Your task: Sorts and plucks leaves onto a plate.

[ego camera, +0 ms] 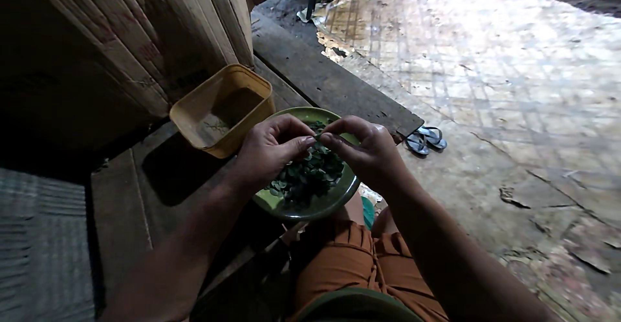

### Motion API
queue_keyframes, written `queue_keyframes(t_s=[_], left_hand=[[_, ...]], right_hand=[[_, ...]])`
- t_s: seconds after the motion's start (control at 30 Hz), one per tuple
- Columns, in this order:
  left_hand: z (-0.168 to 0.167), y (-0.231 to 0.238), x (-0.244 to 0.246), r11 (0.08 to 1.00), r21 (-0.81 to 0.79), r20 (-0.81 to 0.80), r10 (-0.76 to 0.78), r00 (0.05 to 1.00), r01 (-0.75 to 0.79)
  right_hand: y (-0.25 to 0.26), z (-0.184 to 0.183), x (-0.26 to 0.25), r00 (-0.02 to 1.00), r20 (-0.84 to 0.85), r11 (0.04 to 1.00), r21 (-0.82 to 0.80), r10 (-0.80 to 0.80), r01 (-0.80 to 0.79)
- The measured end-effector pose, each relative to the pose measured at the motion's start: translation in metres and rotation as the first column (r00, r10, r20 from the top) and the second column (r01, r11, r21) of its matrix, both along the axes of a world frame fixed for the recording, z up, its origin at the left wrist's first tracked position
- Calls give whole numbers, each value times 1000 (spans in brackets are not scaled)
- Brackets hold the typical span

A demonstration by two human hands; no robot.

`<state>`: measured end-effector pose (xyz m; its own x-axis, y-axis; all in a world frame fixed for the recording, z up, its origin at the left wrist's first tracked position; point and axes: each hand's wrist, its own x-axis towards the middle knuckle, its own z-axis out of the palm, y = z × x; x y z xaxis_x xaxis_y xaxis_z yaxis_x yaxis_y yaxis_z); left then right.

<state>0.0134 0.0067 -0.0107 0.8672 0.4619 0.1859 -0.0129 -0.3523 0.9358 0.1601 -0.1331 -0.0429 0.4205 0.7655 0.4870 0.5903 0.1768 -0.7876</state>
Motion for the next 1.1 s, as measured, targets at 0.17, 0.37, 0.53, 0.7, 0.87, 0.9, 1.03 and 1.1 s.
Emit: queue_keyframes(t_s=[0.17, 0.37, 0.53, 0.7, 0.87, 0.9, 1.03, 1.1], left_hand=[[7, 8, -4, 999, 21, 23, 34, 999, -34], [8, 7, -7, 946, 324, -55, -5, 998, 22], [-2, -2, -4, 884, 464, 53, 29, 998, -50], [-4, -1, -4, 799, 593, 46, 87, 995, -98], [8, 18, -11, 722, 664, 65, 203, 977, -194], [13, 24, -13, 705, 671, 68, 249, 966, -229], [22, 59, -23, 570, 734, 117, 430, 895, -370], [23, 73, -29, 491, 780, 92, 524, 847, -389]], right_hand=[[-7, -5, 11, 998, -25, 998, -43, -55, 54], [-6, -4, 9, 998, -16, 997, -48, -61, 60], [-2, -3, 3, 1000, -18, 1000, -14, -3, 2], [-2, -4, 2, 1000, -7, 1000, -10, 0, 0], [-4, -3, 6, 989, 114, 994, -48, -97, 103], [-4, -4, 6, 982, 155, 990, -68, -109, 121], [-3, -7, 3, 900, 424, 978, -129, -97, 166], [-1, -9, -2, 857, 505, 978, -104, -103, 179]])
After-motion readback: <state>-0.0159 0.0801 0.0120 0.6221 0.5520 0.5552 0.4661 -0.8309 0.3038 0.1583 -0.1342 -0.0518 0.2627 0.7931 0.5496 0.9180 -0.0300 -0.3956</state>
